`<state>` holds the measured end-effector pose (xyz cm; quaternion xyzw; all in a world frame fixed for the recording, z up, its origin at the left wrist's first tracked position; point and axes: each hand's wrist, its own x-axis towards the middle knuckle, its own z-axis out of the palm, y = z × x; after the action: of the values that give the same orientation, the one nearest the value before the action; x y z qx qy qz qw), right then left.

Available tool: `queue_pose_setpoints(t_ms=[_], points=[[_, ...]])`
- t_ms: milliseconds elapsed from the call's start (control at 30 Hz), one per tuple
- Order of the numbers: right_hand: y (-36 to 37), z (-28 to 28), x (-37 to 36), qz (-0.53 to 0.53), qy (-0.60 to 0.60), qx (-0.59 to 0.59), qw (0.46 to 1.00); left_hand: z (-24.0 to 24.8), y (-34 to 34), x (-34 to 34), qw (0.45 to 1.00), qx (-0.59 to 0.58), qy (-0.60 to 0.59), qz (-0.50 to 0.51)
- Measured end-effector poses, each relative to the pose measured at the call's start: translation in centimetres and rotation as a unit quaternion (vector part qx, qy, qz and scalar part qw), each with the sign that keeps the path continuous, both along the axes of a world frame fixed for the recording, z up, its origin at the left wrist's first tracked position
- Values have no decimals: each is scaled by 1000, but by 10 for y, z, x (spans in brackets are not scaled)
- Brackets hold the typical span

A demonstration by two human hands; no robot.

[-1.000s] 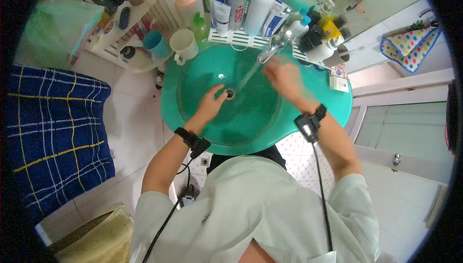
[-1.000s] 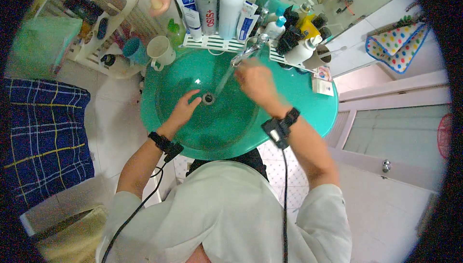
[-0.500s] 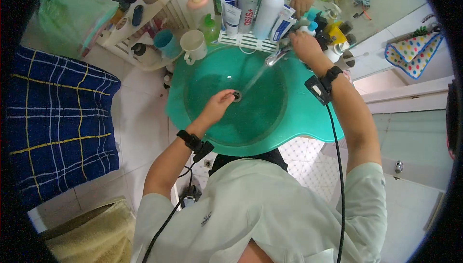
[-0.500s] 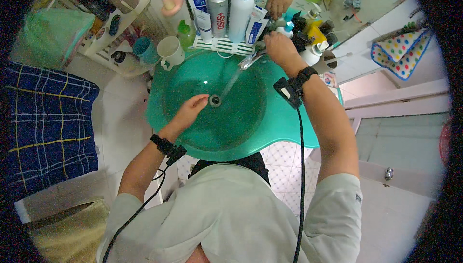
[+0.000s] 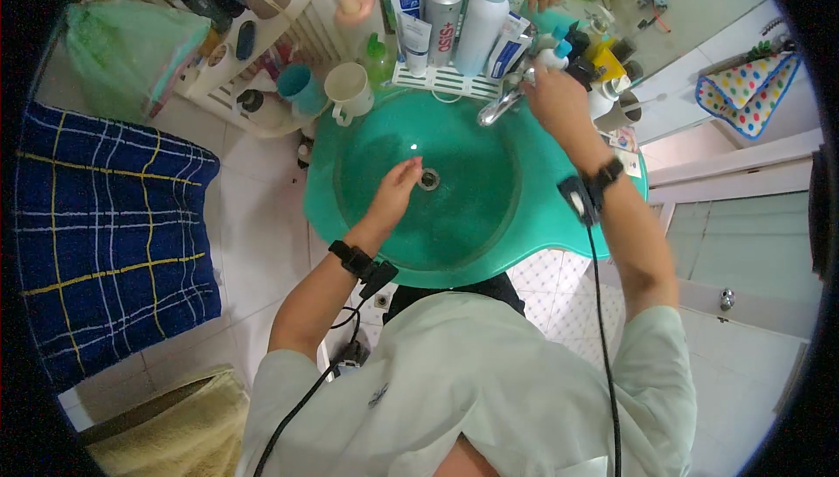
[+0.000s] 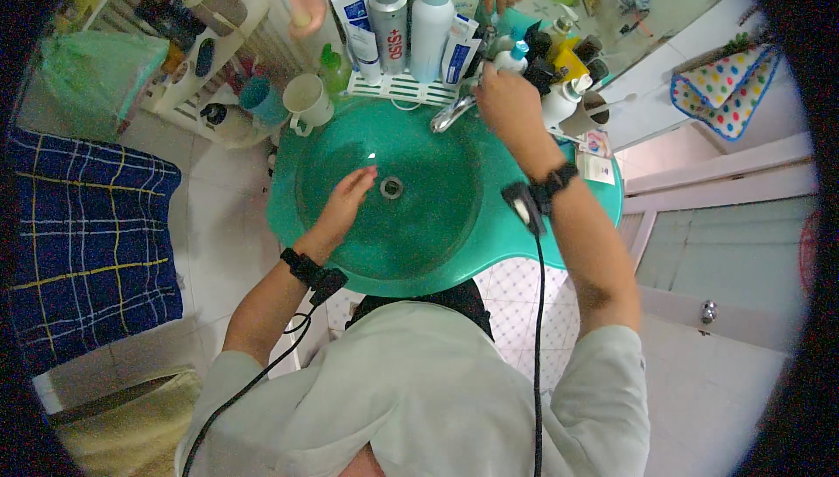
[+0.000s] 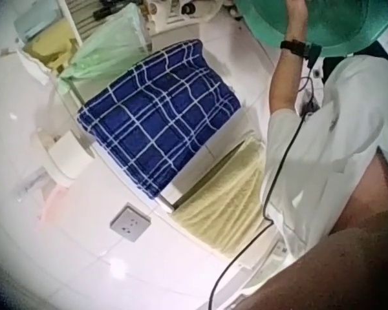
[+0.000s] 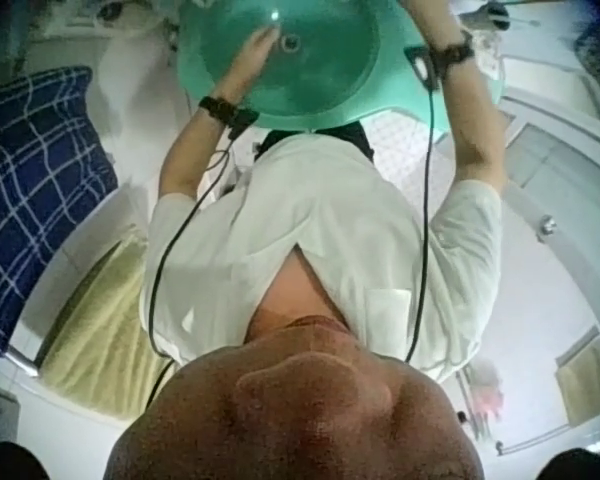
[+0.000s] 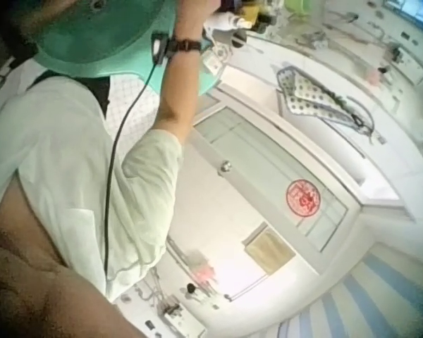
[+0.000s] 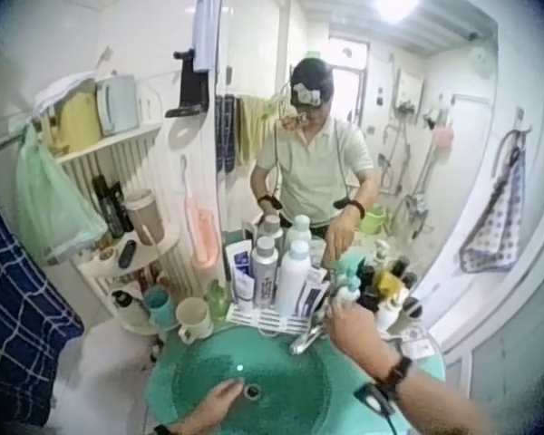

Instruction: Cleaning a small handheld object or tool in a bathroom sink using soap and water.

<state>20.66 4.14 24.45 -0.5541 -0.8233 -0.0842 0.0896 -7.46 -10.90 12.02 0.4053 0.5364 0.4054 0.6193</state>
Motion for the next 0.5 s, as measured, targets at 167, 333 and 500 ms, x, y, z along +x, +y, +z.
queue_pose_setpoints(t_ms=[167, 333, 500], points=[[-113, -48, -43, 24, 412, -249, 876, 5, -5, 34, 998, -33, -45, -1], [-143, -90, -122, -101, 730, -385, 555, 32, -3, 71, 984, -2, -175, 32], [-138, -50, -144, 75, 669, -225, 704, 54, 0, 56, 995, 83, -56, 27]])
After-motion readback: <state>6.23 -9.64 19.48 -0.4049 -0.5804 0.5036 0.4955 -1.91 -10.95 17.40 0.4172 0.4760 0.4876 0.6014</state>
